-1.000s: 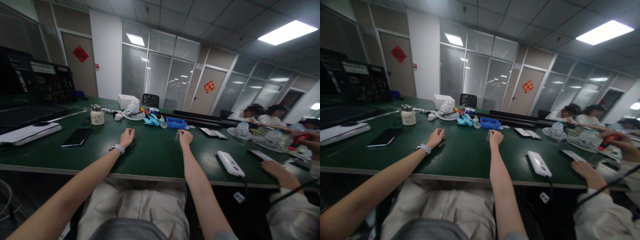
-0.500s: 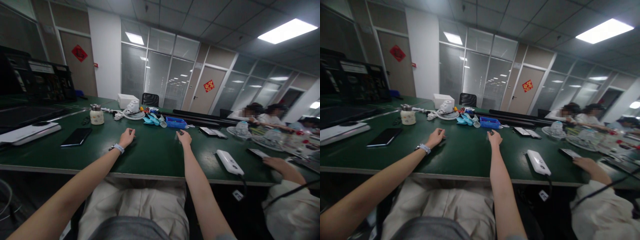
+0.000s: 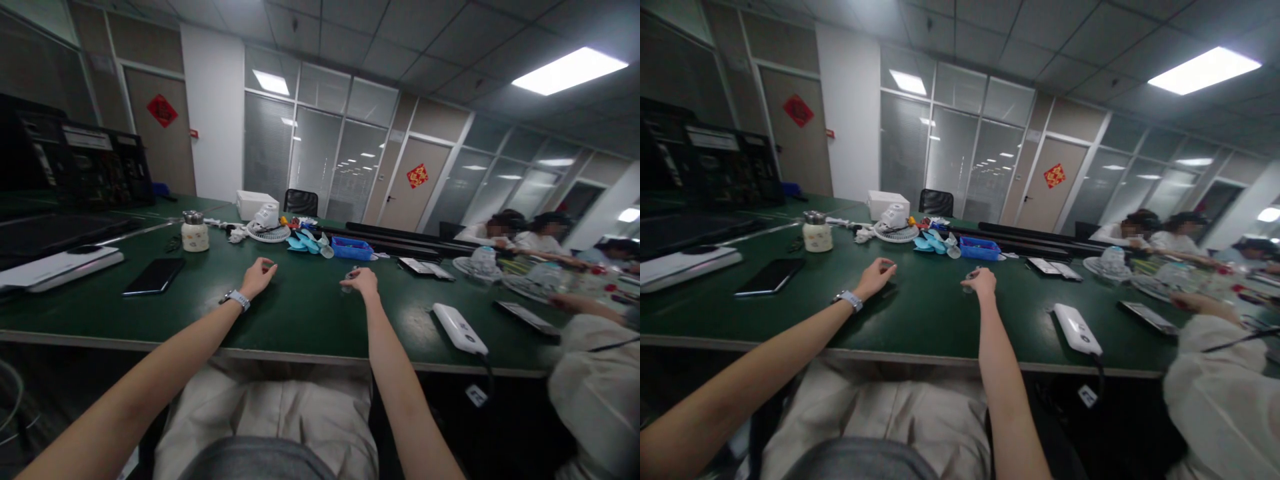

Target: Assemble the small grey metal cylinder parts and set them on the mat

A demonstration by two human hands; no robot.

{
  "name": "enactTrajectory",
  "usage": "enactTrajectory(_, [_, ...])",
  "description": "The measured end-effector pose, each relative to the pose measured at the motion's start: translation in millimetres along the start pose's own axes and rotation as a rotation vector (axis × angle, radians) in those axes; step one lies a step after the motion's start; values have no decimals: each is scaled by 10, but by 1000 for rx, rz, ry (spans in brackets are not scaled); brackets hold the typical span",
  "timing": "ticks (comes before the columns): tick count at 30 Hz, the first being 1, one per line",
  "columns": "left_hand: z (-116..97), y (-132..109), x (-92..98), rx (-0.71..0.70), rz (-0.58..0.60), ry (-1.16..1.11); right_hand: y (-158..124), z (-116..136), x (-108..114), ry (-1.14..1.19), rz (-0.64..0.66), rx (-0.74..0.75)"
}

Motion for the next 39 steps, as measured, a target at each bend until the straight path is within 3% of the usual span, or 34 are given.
enactTrajectory(6, [-346,-217,-102,-294,39,-163,-301,769,-485,322,117,279])
enactTrajectory(10, [-502,-323,-223,-360,98,-237,-436,996,-649,375,113,338])
enactTrajectory(17, [-590,-268,-312,-252,68,-204,-485,982,-696,314,136,368])
enactTrajectory(22, [-652,-219,-295,-297,0,-254,-494,979,-680,275,153,338])
enactTrajectory(26, [-451,-119,-124,-224,-96,-195,-507,965,-655,276,148,346])
enactTrajectory(32, [66,21,79,-75,166,71,-513,929,-602,267,136,335])
enactTrajectory(36, [72,11,66,-108,185,104,-515,915,-586,277,148,336])
enactTrajectory(39, [-26,8,218,-154,68,230,-520,902,-593,286,156,336])
Point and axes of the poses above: each hand's wrist, its own y-axis towards the middle knuckle, its own x-axis out of the back of the hand, z = x × y, the point moved 2 cm from there along y, towards the middle knuckle, and after that the axes turned 4 degrees about -y, right-handed, at the moved point
